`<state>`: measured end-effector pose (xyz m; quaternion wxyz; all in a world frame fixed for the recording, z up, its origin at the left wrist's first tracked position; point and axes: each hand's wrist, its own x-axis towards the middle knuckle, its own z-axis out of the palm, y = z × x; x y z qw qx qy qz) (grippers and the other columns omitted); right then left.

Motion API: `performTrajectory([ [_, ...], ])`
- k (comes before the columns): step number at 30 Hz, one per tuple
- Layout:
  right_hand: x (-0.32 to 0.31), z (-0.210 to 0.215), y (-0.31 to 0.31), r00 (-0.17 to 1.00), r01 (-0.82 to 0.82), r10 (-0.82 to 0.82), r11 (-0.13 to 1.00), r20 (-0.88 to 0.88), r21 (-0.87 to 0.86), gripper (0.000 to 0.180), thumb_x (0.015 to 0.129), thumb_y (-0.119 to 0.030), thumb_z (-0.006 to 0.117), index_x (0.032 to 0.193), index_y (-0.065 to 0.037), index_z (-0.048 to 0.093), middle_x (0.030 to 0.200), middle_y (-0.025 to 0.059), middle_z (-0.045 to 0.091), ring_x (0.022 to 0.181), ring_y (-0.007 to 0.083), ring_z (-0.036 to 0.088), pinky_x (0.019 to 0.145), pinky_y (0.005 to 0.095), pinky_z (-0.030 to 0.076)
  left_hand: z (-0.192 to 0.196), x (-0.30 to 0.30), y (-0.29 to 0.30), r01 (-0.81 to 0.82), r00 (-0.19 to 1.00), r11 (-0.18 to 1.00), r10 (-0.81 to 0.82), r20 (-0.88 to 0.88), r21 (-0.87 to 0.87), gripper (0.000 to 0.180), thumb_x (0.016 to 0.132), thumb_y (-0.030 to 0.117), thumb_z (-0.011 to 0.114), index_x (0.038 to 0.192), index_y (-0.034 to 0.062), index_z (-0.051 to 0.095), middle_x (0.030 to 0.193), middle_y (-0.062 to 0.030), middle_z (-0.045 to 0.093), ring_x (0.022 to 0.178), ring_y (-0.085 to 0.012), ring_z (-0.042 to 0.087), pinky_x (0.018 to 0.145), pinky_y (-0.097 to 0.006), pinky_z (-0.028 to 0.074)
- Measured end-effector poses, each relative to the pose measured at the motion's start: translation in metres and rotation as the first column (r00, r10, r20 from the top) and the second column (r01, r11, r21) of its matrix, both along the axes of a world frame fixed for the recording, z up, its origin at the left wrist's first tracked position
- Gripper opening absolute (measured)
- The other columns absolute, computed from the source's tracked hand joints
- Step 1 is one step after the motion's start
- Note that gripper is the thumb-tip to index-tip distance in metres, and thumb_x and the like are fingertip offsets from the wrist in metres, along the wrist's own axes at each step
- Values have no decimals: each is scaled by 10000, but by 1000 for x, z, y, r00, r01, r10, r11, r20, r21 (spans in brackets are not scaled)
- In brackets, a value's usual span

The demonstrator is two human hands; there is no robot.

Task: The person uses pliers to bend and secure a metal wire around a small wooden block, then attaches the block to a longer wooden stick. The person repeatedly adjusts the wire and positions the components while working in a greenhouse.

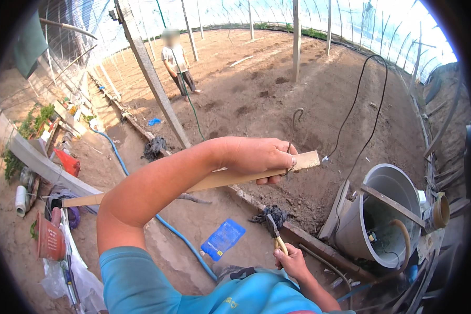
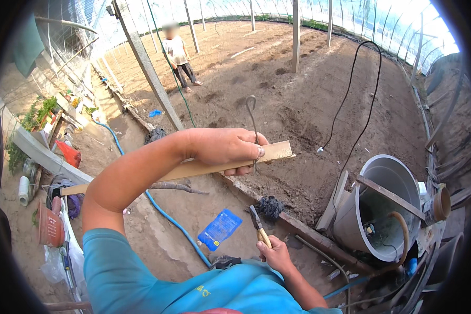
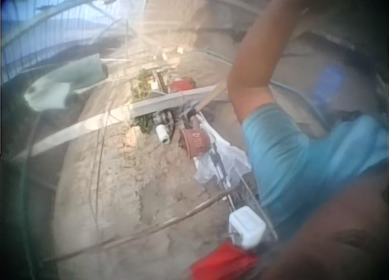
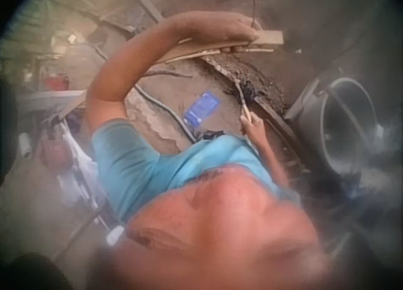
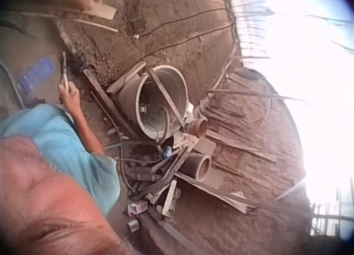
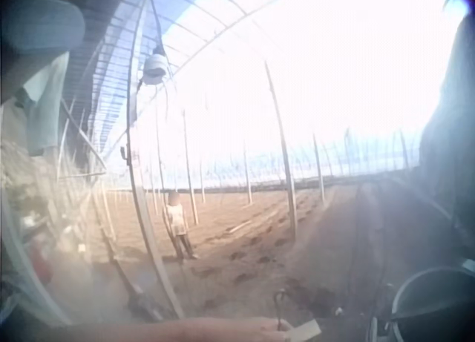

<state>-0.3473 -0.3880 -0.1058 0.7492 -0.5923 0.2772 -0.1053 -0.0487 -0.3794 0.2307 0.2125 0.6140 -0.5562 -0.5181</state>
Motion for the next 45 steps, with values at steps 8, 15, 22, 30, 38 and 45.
performTrajectory([
  [8, 1, 24, -3, 994, 28, -15, 991, 106, -129, 257, 1039, -240, 755, 981, -3, 673, 905, 21, 579, 669, 99, 649, 553, 279, 535, -4, 4, -1, 13, 1000, 1000, -13, 0, -19, 465, 1129, 329, 460, 1463, 6, 458, 875, -44, 635, 696, -128, 603, 646, -301, 529],
  [15, 1, 40, -6, 984, 51, -23, 987, 177, -150, 290, 1035, -274, 765, 991, -1, 675, 926, 22, 578, 688, 104, 665, 568, 270, 553, 0, 1, 1, 9, 1000, 1000, -8, 13, -21, 476, 1128, 335, 463, 1464, -1, 462, 866, -41, 630, 695, -126, 602, 643, -302, 531],
  [22, -4, 35, -5, 986, 32, -10, 990, 165, -137, 285, 1035, -268, 762, 1012, 8, 697, 947, 30, 585, 695, 110, 675, 571, 274, 559, -1, 2, 0, 13, 1000, 1000, -14, -5, -15, 472, 1118, 333, 469, 1465, 14, 469, 864, -39, 626, 696, -124, 597, 649, -298, 529],
  [30, -4, 62, -7, 962, 107, -15, 939, 272, -327, 259, 1019, -241, 775, 1007, 13, 723, 1001, 59, 621, 677, 123, 674, 569, 276, 548, 1, 0, 3, -26, 999, 999, 27, 41, -23, 477, 1112, 333, 467, 1470, 18, 471, 881, -44, 632, 704, -127, 610, 656, -298, 537],
  [38, -1, 108, -22, 922, 277, -25, 739, 387, -614, 313, 959, -300, 829, 1047, -7, 764, 1063, 112, 686, 961, 242, 666, 833, 363, 546, -5, -2, -4, -2, 1000, 1000, 3, 26, -23, 475, 1101, 317, 465, 1464, 10, 476, 890, -36, 634, 706, -122, 614, 649, -301, 549],
  [45, 1, 138, -25, 918, 387, -154, 546, 365, -743, 350, 919, -187, 856, 1193, -1, 745, 1140, 143, 670, 999, 281, 655, 853, 381, 546, 0, -5, -8, -47, 999, 999, 47, 17, -1, 419, 1073, 270, 472, 1397, 8, 515, 876, -44, 645, 683, -120, 611, 643, -294, 535],
])
